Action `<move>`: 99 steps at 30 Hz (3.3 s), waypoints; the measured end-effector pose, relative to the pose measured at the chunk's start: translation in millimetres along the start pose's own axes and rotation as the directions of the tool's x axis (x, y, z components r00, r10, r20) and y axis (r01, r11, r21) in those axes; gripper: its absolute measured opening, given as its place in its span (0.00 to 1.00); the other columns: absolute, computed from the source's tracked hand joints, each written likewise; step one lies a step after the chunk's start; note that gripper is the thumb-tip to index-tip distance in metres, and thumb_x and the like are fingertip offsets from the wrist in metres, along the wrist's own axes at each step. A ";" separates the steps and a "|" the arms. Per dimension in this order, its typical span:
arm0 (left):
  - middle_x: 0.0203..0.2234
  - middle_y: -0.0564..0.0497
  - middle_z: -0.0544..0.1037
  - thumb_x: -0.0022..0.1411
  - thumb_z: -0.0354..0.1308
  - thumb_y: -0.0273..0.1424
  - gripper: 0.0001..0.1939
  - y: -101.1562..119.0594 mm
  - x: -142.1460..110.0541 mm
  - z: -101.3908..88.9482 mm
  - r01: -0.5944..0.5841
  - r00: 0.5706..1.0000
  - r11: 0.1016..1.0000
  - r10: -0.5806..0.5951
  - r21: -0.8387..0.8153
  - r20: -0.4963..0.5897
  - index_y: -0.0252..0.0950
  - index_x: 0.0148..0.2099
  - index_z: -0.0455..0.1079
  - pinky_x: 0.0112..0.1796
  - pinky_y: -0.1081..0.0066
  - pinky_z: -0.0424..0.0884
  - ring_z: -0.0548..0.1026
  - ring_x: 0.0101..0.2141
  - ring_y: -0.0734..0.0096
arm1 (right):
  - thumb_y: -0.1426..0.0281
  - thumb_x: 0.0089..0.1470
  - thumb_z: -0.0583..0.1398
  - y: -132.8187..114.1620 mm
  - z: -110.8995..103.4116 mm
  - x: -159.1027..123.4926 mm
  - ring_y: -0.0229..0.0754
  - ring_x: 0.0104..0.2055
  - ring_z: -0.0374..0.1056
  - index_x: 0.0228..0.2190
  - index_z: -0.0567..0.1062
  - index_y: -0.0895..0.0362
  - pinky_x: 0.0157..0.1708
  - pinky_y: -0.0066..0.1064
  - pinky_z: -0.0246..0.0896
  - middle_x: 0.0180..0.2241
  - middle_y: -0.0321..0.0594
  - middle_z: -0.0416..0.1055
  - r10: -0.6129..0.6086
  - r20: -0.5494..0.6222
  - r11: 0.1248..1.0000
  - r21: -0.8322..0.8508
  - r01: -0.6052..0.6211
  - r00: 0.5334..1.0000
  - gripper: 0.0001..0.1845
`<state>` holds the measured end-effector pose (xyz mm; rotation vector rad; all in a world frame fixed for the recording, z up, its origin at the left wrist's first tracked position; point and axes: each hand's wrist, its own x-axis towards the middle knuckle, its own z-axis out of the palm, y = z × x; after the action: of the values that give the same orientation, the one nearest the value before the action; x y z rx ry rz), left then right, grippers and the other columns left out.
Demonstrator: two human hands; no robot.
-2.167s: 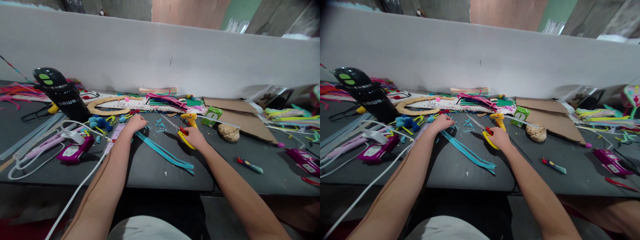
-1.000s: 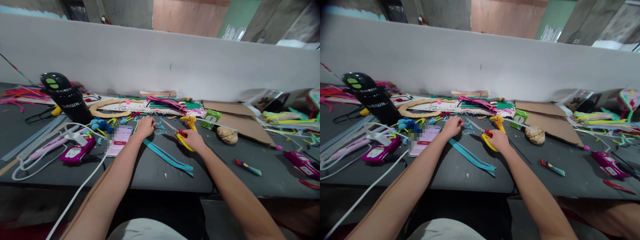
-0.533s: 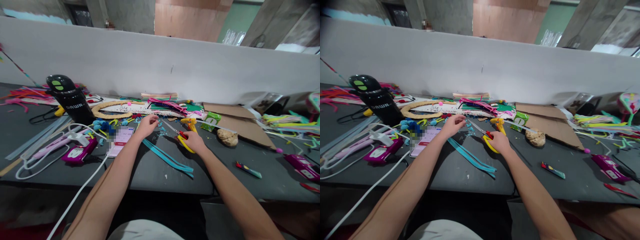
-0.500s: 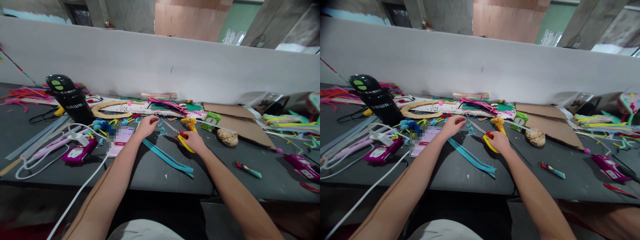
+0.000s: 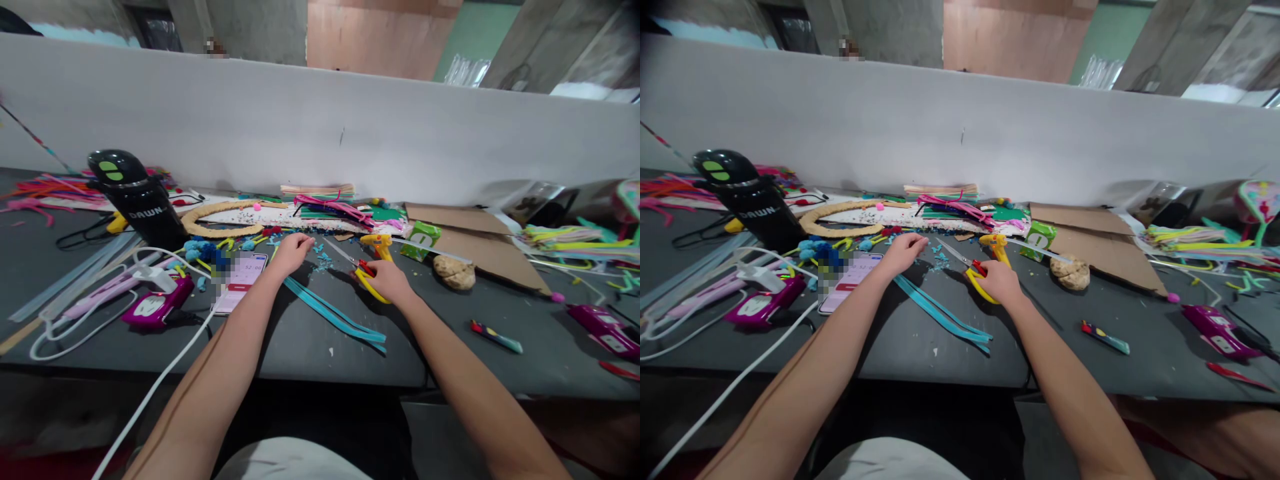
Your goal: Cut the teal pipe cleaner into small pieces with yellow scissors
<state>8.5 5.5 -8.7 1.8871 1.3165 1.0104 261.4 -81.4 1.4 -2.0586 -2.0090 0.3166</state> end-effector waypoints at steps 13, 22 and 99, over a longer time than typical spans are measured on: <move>0.16 0.56 0.63 0.60 0.52 0.51 0.24 14.6 -5.7 0.3 -0.005 0.997 0.985 -0.007 -0.170 -0.071 0.36 0.25 0.62 0.24 0.73 0.56 0.60 0.20 0.76 | 0.43 0.48 0.57 -2.0 2.7 -0.7 0.41 0.31 0.67 0.30 0.78 0.52 0.24 0.28 0.46 0.30 0.39 0.76 -0.029 -0.019 0.999 0.021 0.029 0.999 0.26; 0.16 0.57 0.55 0.64 0.48 0.47 0.22 7.1 -2.4 10.7 -0.033 0.997 0.970 0.015 -0.242 -0.076 0.38 0.24 0.52 0.23 0.73 0.51 0.55 0.20 0.77 | 0.44 0.49 0.57 -3.7 2.8 -1.7 0.40 0.31 0.67 0.29 0.78 0.53 0.24 0.28 0.46 0.30 0.39 0.75 -0.048 -0.039 0.999 0.013 0.048 0.998 0.26; 0.17 0.57 0.60 0.64 0.48 0.46 0.21 18.3 -7.1 10.4 -0.061 0.995 0.982 0.047 -0.180 -0.083 0.37 0.26 0.58 0.25 0.73 0.55 0.59 0.22 0.76 | 0.53 0.51 0.58 -1.3 4.1 -0.3 0.37 0.26 0.61 0.28 0.78 0.55 0.23 0.27 0.46 0.25 0.38 0.73 -0.097 0.010 0.994 0.056 0.096 0.995 0.19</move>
<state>24.6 -7.6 -0.7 1.7687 1.1777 1.2021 258.8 -81.6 -2.0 -1.9241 -2.0754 0.3629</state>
